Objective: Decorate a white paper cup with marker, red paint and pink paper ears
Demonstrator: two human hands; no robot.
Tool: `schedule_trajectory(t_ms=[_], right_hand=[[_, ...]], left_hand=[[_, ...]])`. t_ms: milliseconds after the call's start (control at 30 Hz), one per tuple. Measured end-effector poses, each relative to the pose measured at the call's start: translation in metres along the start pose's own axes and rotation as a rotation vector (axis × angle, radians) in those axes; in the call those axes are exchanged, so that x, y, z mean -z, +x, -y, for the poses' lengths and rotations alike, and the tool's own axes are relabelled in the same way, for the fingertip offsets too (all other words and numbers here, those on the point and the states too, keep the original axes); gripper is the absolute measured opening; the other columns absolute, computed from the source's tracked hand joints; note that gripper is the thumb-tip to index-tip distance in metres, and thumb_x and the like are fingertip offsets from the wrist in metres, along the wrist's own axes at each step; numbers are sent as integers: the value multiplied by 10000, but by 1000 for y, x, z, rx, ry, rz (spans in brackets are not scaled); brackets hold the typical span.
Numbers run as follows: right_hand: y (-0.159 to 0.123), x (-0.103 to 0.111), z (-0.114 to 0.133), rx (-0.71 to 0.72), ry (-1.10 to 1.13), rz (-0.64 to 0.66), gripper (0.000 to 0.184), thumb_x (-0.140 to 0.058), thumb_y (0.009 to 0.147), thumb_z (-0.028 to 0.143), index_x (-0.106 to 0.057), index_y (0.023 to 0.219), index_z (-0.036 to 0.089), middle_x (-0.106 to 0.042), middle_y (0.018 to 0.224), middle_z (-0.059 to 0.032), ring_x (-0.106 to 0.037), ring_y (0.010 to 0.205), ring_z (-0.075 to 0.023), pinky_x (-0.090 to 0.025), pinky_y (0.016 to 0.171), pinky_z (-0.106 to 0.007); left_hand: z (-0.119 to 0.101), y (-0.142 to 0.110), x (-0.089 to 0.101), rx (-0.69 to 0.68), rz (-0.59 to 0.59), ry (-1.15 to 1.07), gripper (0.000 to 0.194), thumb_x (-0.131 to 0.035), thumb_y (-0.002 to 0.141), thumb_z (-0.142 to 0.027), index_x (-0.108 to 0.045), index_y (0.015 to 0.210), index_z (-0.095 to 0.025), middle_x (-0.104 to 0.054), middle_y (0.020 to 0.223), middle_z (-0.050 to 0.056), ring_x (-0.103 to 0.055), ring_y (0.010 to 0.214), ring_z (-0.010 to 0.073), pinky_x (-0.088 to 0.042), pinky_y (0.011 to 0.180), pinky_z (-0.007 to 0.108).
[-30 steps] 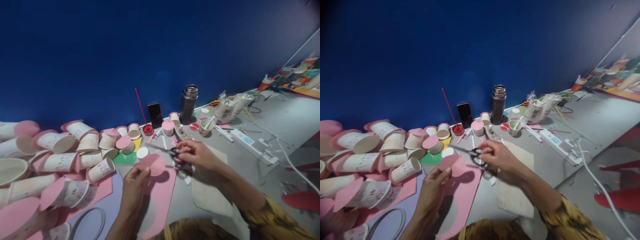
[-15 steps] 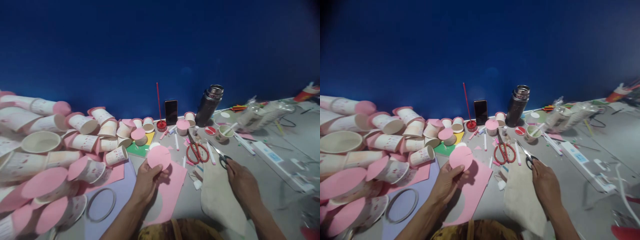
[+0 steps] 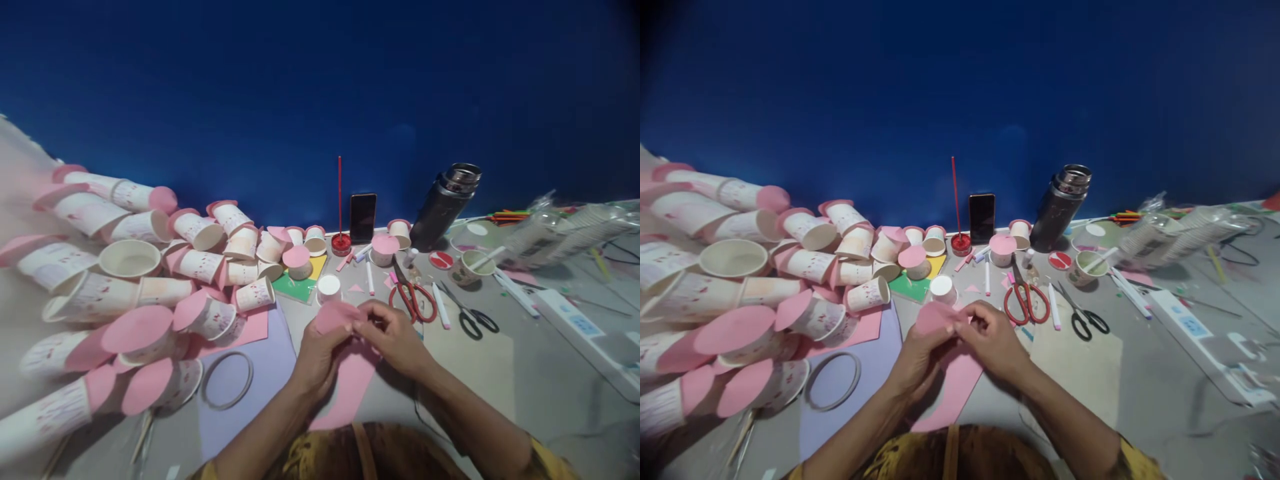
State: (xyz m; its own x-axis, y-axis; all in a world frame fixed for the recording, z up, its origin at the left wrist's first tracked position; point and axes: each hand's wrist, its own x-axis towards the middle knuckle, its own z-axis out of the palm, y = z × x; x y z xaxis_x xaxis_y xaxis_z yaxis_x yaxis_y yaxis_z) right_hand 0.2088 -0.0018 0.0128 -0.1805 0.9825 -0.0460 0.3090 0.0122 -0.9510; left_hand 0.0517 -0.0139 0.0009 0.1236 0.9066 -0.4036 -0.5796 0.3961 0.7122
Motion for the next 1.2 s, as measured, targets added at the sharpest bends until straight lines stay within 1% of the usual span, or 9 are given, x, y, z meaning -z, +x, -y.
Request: schedule_trajectory(t_ms=[100, 200, 300, 400, 567, 733, 933, 1033, 1200], right_hand=[[7, -1, -7, -62, 56, 27, 293, -634, 837, 469, -657, 765, 186, -590, 657, 12, -492, 597, -137, -369, 559, -263], [6, 10, -13, -107, -9, 100, 270, -646, 800, 441, -606, 700, 193, -498, 608, 41, -417, 571, -119, -300, 532, -255], [4, 12, -15, -91, -52, 115, 267, -653, 790, 413, -564, 657, 200, -462, 606, 48, -386, 578, -111, -271, 530, -252], [5, 8, -17, -86, 10, 69, 239, -670, 792, 418, -652, 751, 183, -493, 621, 47, -411, 582, -114, -295, 537, -250], [5, 3, -23, -124, 185, -61, 362, -732, 774, 474, -716, 945, 155, -637, 694, 6, -550, 615, -146, -407, 571, -261], [1, 3, -24, 39, 9, -131, 252, -622, 892, 403, -741, 901, 181, -741, 800, -43, -649, 722, -183, -477, 664, -287], [-1, 3, -29, 262, -149, -55, 241, -543, 981, 307, -751, 924, 200, -789, 882, -52, -697, 790, -186, -493, 737, -290], [-2, 3, -32, 305, -186, -4, 235, -540, 995, 285, -758, 962, 202, -799, 922, -61, -711, 829, -194, -497, 767, -294], [-4, 3, -29, 278, -202, 52, 224, -552, 991, 283, -763, 983, 209, -802, 950, -69, -710, 853, -205, -497, 801, -309]], left_hand=[[-9, 3, 8, -20, 51, 28, 408, -903, 660, -264, -729, 1011, -149, -744, 849, 34, -670, 716, 143, -542, 677, 246], [-20, 10, 18, -126, 19, 152, 312, -876, 690, -342, -701, 867, -154, -663, 739, -12, -576, 650, 104, -463, 625, 212], [-26, 15, 23, -179, -6, 365, 278, -873, 663, -311, -667, 750, -146, -575, 641, -47, -457, 585, 72, -358, 566, 193], [-26, 15, 25, -220, 0, 502, 241, -839, 682, -308, -662, 734, -154, -579, 638, -42, -463, 596, 87, -347, 572, 211], [-26, 18, 28, -241, 15, 594, 203, -804, 710, -314, -665, 738, -169, -593, 632, -36, -482, 588, 102, -357, 577, 235], [-25, 20, 30, -258, 74, 701, 162, -789, 723, -286, -682, 712, -164, -618, 661, -15, -503, 611, 111, -378, 592, 242], [-21, 19, 30, -245, 103, 696, 182, -811, 712, -294, -708, 778, -158, -619, 682, -13, -510, 621, 111, -379, 588, 233], [-22, 18, 28, -212, 105, 701, 231, -828, 695, -316, -744, 827, -147, -639, 703, 5, -525, 638, 119, -383, 594, 235], [-22, 16, 26, -161, 113, 743, 252, -825, 695, -368, -735, 744, -138, -610, 637, 5, -479, 592, 111, -334, 555, 234]])
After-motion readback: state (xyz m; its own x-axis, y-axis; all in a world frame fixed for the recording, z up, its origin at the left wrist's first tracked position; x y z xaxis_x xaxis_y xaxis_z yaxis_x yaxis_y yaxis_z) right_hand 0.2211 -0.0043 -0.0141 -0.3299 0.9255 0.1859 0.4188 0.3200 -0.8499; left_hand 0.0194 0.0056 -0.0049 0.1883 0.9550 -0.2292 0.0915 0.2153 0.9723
